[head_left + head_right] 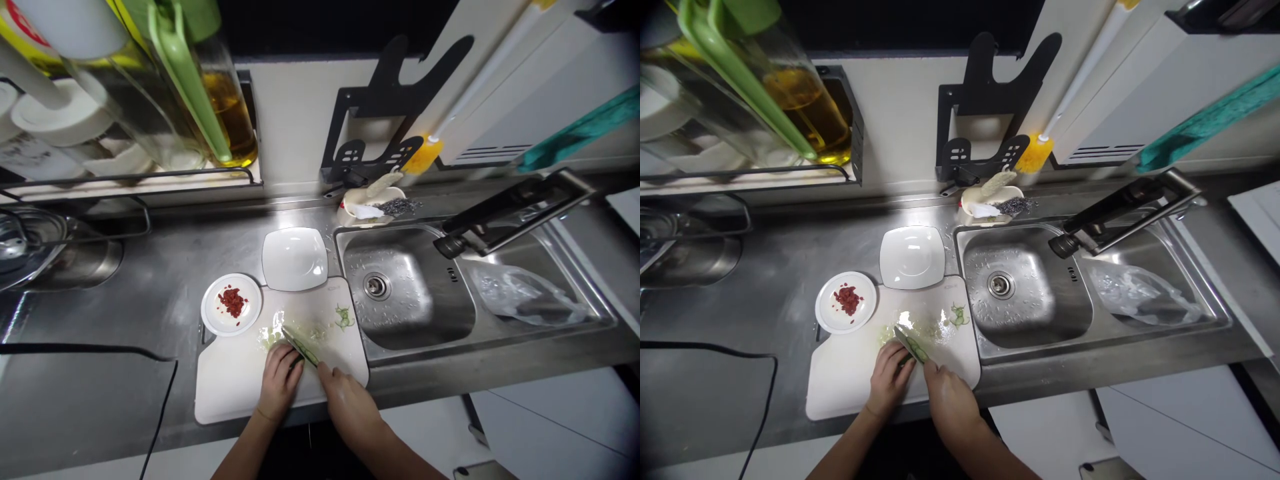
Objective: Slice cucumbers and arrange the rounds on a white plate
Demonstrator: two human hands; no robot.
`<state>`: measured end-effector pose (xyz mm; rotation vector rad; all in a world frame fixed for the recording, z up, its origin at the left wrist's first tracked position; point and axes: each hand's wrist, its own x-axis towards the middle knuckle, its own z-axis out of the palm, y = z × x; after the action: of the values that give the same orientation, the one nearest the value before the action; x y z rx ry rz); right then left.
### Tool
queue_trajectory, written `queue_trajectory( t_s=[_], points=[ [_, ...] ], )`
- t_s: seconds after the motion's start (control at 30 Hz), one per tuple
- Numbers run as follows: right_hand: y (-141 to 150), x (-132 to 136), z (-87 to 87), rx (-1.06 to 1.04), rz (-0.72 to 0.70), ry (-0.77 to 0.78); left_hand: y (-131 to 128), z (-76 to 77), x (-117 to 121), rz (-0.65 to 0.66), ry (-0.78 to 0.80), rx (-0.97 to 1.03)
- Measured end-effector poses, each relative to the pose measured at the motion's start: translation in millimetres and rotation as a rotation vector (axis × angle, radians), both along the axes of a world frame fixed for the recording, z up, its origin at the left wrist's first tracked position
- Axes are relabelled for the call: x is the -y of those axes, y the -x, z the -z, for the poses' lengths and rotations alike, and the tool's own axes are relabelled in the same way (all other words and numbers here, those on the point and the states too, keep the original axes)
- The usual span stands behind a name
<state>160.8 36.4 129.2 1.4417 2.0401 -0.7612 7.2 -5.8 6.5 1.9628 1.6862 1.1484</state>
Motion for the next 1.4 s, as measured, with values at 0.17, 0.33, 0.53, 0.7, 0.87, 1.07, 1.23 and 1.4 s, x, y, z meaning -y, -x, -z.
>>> queue_trajectory(
  t_s=[0.17,0.33,0.53,0.7,0.87,1.07,1.23,1.4],
  points=[
    [4,-2,8.2,-0.026,0.022,0.006,0,0.7,0,0.0,0.012,0.003],
    [8,-3,17.4,-0.042,0.023,0.008,0,0.2,1,0.001,0.015,0.0],
    [4,0,26.2,-0.069,0.054,-0.008,1,2.1,2,0.002,0.023,-0.033],
    [-11,0,14.7,-0.049,0.094,0.008,2,5.3,4,-0.01,0.027,-0.03],
    [-22,9,-7.3,-0.016,0.12,0.023,2,5.2,4,-0.019,0.019,-0.032],
    [-27,25,-18.7,-0.006,0.097,0.02,1,1.7,4,-0.032,0.002,-0.038],
    [-29,29,-21.7,0.006,0.103,-0.008,0,0.9,4,-0.029,0.009,-0.036],
    [-29,30,-21.5,-0.005,0.113,-0.02,1,2.6,4,-0.025,0.013,-0.032]
  ],
)
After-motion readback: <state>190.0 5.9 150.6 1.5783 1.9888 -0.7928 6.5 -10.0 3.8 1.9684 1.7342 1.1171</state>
